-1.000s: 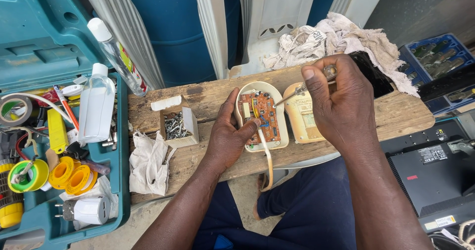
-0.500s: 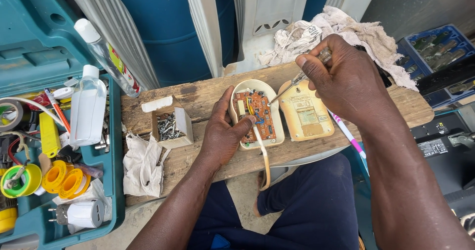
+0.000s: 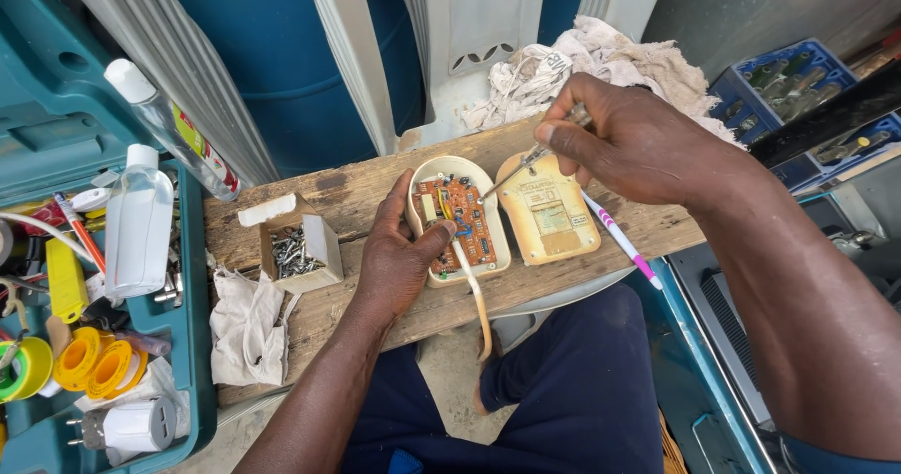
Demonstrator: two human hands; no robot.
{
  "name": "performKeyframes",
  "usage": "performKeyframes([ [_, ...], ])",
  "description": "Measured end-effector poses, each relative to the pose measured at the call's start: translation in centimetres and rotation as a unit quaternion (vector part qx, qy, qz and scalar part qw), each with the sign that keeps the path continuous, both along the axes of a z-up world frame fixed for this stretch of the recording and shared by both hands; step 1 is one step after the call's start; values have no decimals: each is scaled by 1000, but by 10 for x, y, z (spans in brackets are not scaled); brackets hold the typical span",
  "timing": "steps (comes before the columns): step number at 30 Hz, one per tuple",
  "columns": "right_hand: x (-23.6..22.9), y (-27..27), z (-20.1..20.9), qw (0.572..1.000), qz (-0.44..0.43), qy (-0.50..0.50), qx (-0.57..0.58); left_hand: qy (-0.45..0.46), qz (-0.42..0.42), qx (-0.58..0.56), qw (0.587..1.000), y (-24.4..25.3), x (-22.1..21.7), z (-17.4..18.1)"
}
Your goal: The person disassembles an electronic device with a screwdriver and probe, handles a circuit board, and then reassembles the device components on a wooden surface.
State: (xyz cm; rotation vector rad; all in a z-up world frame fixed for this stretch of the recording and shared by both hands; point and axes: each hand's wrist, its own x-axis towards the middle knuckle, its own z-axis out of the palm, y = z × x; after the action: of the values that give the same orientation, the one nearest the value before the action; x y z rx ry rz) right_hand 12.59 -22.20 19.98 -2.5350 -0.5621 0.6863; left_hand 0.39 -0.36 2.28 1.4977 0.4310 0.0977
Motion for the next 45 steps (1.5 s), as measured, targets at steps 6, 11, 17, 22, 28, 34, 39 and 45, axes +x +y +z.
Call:
performKeyframes([
  [6,7,22,5,978,48,-201,-3,21,-65,148,987,13,3,8],
  [11,9,31,0,977,17,-214,5,25,-83,212,973,20,1,1],
  [17,4,44,-13,970,28,-239,34,-21,-87,222,971,12,-18,7],
  [22,-3,63,-3,988,-78,-132,-21,-101,-40,298,948,12,-13,-31],
  [28,9,59,7,993,24,-106,-51,-115,-35,335,935,17,-12,-33],
  [34,13,65,28,974,154,-93,-135,-104,-39,327,938,18,-12,-33],
  [39,13,72,48,959,140,-34,-246,-82,-33,322,942,16,-12,-34],
  [45,17,80,31,948,121,-102,-276,-81,-34,322,943,17,-13,-32],
])
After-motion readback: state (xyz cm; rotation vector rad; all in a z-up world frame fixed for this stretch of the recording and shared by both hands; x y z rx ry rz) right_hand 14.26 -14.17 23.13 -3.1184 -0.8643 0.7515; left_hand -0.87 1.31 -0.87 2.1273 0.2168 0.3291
